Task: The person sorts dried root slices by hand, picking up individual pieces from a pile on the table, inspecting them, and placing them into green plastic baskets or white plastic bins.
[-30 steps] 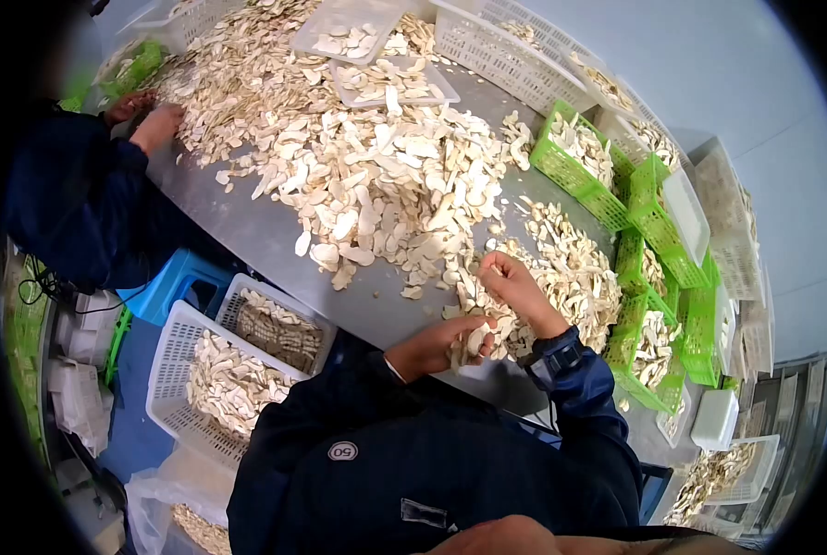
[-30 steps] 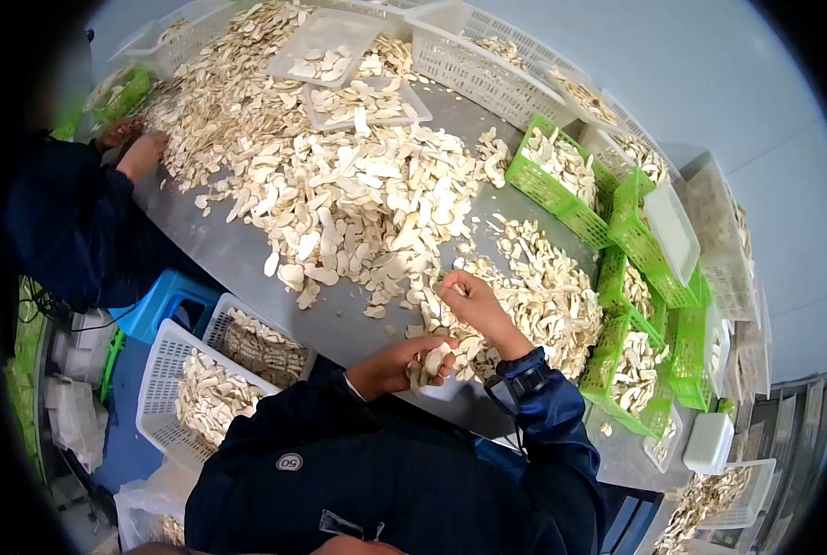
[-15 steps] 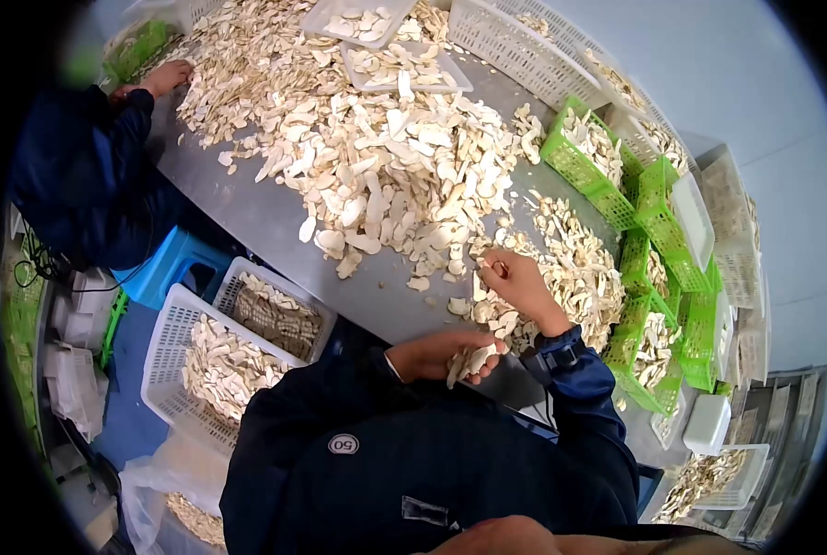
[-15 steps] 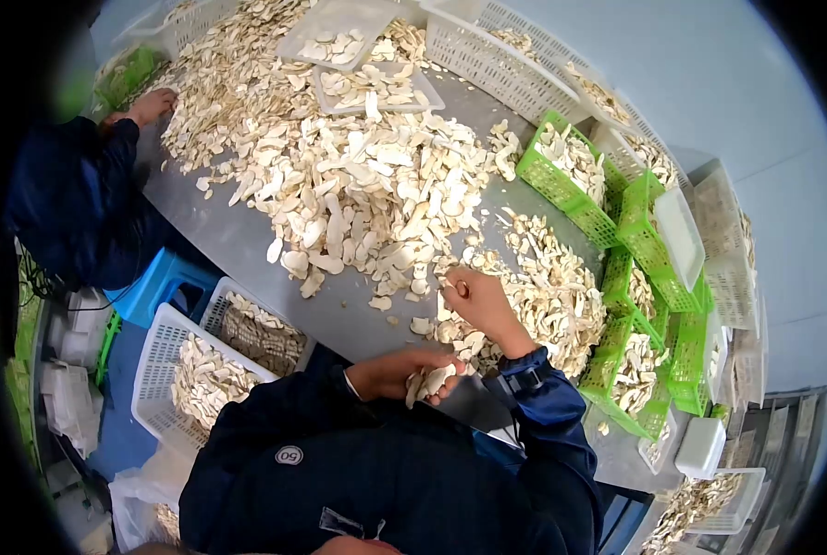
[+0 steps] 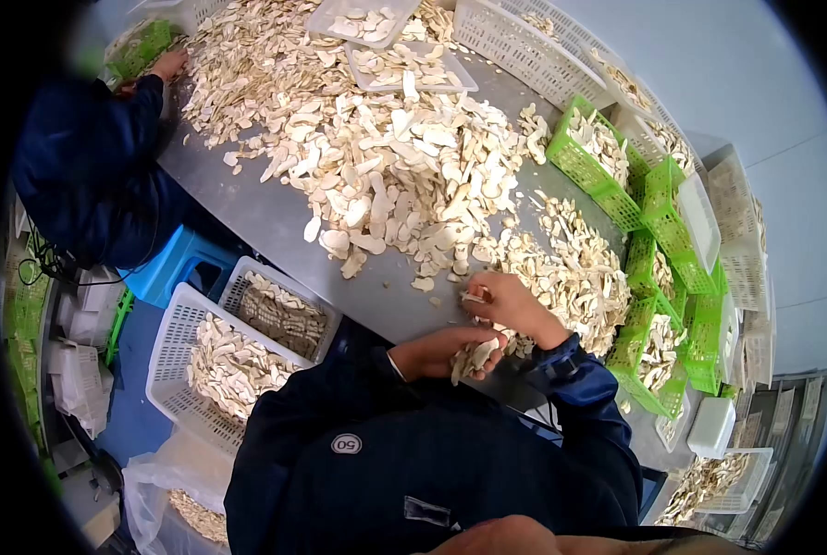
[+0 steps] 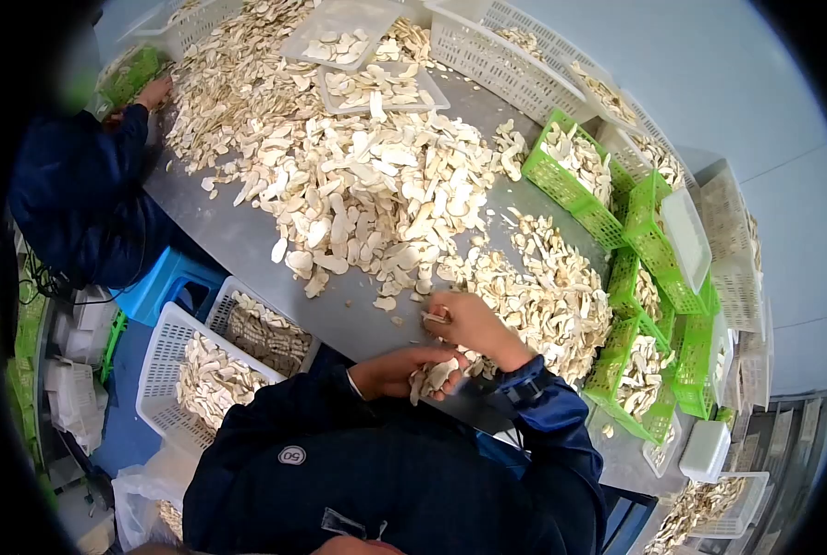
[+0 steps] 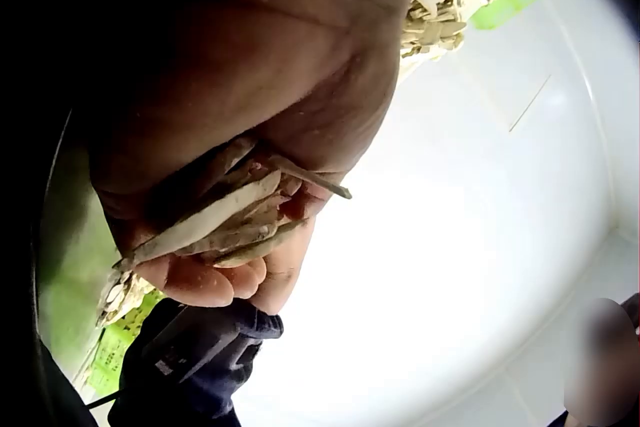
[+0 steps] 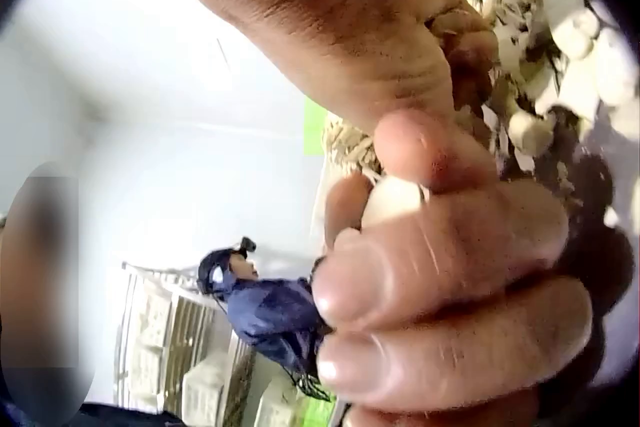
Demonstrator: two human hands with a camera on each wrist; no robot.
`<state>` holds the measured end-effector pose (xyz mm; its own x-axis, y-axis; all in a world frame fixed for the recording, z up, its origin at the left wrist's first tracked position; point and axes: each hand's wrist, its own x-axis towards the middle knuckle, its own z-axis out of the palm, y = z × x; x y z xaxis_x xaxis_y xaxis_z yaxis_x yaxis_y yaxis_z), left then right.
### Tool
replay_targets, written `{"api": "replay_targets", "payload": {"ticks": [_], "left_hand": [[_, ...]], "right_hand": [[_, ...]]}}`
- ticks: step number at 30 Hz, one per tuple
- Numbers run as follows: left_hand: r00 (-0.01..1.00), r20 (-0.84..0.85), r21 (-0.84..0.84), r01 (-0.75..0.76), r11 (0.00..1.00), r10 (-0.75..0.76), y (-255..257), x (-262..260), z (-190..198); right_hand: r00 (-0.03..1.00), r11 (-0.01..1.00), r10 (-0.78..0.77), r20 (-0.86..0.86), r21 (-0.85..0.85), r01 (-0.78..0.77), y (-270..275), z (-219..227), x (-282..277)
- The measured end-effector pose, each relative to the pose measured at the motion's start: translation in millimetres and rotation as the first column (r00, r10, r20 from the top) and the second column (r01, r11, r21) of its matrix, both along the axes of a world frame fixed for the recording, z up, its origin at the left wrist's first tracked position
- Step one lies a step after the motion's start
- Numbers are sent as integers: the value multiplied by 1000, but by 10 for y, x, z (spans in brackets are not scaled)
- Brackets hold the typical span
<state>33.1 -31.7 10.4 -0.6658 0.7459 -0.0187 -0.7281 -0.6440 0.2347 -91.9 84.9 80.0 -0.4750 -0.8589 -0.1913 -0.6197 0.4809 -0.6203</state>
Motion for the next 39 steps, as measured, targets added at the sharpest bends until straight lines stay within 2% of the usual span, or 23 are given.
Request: {"api": "replay_targets", "payload": {"ticks": [2,3,5,8,11,15,16,17,19,20,23,26,30,32,34,37,39], "left_hand": [[1000,12,5,-11,1000,11,29,-2,-44],[1000,3,9,-10,1000,10,39,-6,-69],[1000,-21,12,-12,1000,12,37,-29,-100],[1000,4,-19,-20,1000,20,29,-26,-29],[999,35,-26,-28,999,29,3,-13,25],[996,59,-46,-57,997,59,-12,-3,11],[998,40,-25,-55,998,56,-10,-19,-64],[998,21,-3,-54,999,54,-11,-30,-120],[998,4,-7,-65,998,65,-26,-20,-92],[997,-6,-7,-71,997,71,-31,-18,-82],[997,-55,71,-45,996,49,-27,-47,-158],[995,52,91,-87,992,82,4,-32,-161],[986,99,-31,-132,991,134,-39,-7,36],[983,121,-68,-128,989,136,-74,-5,116],[988,82,-33,-132,991,135,-65,-13,76],[990,60,-4,-126,992,126,-38,-38,10],[991,59,3,-117,993,116,-42,-48,-19]], "right_hand": [[966,993,-65,250,-76,86,95,43,-113],[813,968,-216,541,9,252,81,252,-117],[514,912,-192,836,-41,407,129,271,-214],[679,928,-270,683,-2,372,-28,293,-223],[898,964,-196,393,-90,249,-254,85,-272],[934,972,-199,298,-64,228,-559,70,-268],[955,966,-195,222,-126,227,-616,90,-241],[983,975,-170,62,-135,177,-648,76,-256],[960,989,-112,-257,-126,82,-699,44,-300],[954,993,-111,-278,-65,97,-706,49,-314],[941,996,-65,-332,-85,39,-643,-69,-412],[935,990,-133,-330,-90,109,-519,-15,-421],[954,983,-158,-256,47,176,-308,107,-478],[917,977,-198,-347,0,211,-153,56,-527],[853,962,-258,-454,-38,271,-100,85,-499],[789,904,-374,-488,-1,427,-125,172,-438],[859,957,-263,-439,-10,289,-100,191,-387]]}}
